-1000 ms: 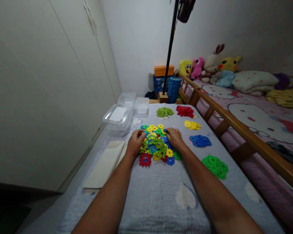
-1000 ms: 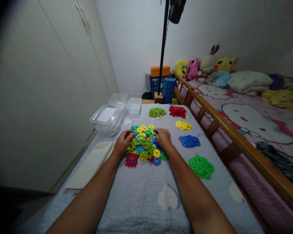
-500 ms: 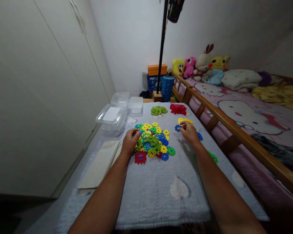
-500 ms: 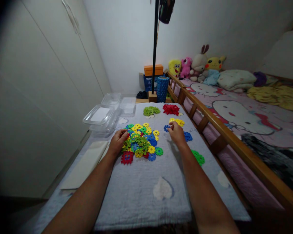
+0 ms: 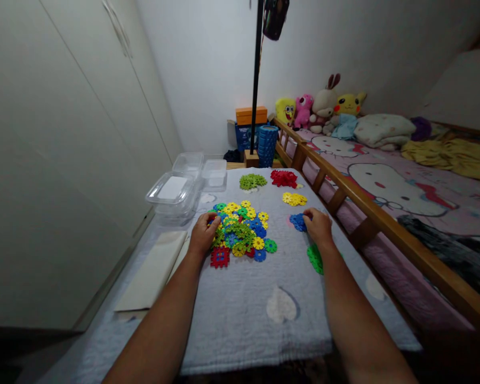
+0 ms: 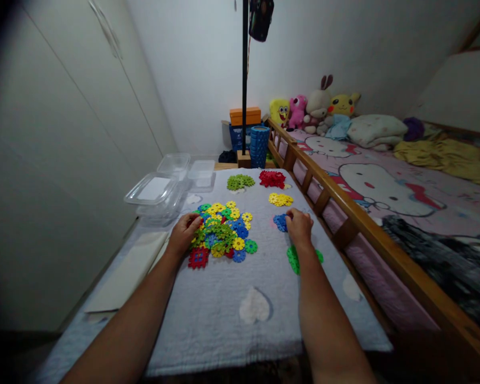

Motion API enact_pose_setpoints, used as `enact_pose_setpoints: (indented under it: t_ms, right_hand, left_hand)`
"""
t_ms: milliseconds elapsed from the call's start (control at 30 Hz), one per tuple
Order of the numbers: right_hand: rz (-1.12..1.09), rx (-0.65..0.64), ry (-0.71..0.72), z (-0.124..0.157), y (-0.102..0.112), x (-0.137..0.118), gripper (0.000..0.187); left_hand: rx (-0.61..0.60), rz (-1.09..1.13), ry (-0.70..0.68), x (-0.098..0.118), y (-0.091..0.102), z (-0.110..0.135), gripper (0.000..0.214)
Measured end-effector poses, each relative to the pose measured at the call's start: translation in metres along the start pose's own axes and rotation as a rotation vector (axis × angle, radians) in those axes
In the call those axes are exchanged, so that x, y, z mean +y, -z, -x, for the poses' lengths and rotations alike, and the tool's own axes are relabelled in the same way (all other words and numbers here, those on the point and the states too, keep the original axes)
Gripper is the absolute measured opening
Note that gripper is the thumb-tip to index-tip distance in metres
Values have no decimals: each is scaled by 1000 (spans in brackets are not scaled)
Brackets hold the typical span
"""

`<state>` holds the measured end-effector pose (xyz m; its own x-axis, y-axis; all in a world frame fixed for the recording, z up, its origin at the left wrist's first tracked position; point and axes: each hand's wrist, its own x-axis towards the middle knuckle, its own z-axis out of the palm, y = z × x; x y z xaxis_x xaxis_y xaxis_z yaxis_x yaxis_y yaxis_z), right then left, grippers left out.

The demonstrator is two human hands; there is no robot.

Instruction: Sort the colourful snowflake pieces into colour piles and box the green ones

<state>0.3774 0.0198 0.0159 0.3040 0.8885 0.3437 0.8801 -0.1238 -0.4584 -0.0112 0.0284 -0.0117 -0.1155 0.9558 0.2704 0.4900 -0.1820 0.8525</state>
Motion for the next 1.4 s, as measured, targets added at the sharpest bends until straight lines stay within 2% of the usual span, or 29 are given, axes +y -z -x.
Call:
enact_pose_setpoints:
  t_ms: [133, 267, 367, 533, 700, 800, 933, 1067, 1167, 1267, 1400]
  right_hand:
    - [112, -10, -10, 4, 2, -2, 18]
    - [101, -8, 35, 8, 6, -12, 25]
    - [36, -50, 165, 12, 3, -29, 26]
    - [-102, -300, 469, 28, -16, -63, 23]
    - [-49, -349, 556, 45, -31, -82, 36]
    - [25, -361, 551, 50, -36, -84, 38]
    - [15, -375, 525, 49, -39, -84, 32]
    - [-115, -387, 503, 45, -37, -82, 17]
    - [-263, -378, 459, 37, -29, -76, 14]
    - [-325, -267, 301, 24, -15, -61, 17]
    - [-272, -63, 55, 7, 3, -30, 19]
  left_hand:
    - [6, -14, 2, 0, 1, 1, 43]
    - [42, -66, -24, 2, 0, 2, 40]
    - [55, -86, -22, 5, -2, -1, 38]
    - [-28, -119, -5, 7, -2, -3, 45]
    - [-24, -162, -28, 4, 2, 19, 56]
    - [-40, -166, -46, 4, 6, 36, 64]
    - [-148, -172, -128, 10, 12, 48, 85]
    - [-212, -205, -176, 12, 14, 50, 97]
    - [-226, -245, -191, 10, 13, 50, 103]
    - [-240, -287, -189, 7, 13, 49, 106]
    - [-247, -294, -201, 7, 14, 48, 104]
